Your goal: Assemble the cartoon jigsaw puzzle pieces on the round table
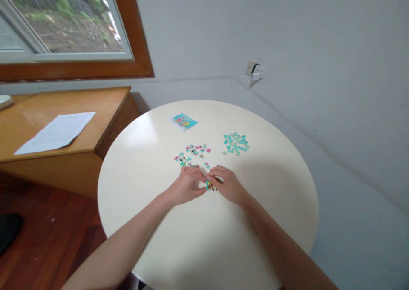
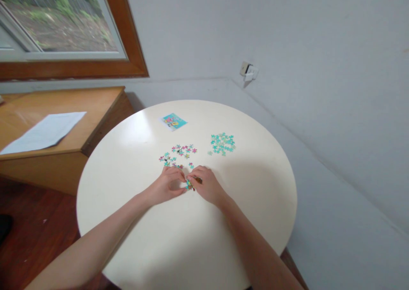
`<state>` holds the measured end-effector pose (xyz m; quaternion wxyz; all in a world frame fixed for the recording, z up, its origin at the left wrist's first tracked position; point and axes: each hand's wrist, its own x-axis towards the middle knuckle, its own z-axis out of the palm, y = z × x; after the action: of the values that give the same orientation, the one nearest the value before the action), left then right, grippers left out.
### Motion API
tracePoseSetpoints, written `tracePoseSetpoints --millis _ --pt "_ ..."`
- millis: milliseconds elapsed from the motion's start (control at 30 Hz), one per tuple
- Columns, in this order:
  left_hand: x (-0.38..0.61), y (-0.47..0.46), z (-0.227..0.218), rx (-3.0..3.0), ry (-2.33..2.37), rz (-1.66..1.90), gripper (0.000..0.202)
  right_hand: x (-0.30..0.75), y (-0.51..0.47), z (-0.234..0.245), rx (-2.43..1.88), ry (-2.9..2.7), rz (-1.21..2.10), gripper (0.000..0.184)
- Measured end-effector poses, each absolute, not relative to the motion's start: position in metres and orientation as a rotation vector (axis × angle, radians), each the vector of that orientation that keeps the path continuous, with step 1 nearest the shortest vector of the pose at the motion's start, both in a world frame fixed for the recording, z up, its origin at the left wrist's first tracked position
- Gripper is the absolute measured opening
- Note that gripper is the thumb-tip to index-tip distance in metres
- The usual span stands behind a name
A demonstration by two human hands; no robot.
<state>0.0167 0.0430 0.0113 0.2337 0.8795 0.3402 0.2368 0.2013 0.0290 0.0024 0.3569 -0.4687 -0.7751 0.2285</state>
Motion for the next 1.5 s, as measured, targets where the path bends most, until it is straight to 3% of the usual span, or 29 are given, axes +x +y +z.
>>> tracePoseSetpoints --millis 1500 --pt "0.0219 0.0405 0.0073 2.411 0.963 0.552 0.013 0.2075 0.0295 0.0000 -1.287 -2.116 0.553 0.011"
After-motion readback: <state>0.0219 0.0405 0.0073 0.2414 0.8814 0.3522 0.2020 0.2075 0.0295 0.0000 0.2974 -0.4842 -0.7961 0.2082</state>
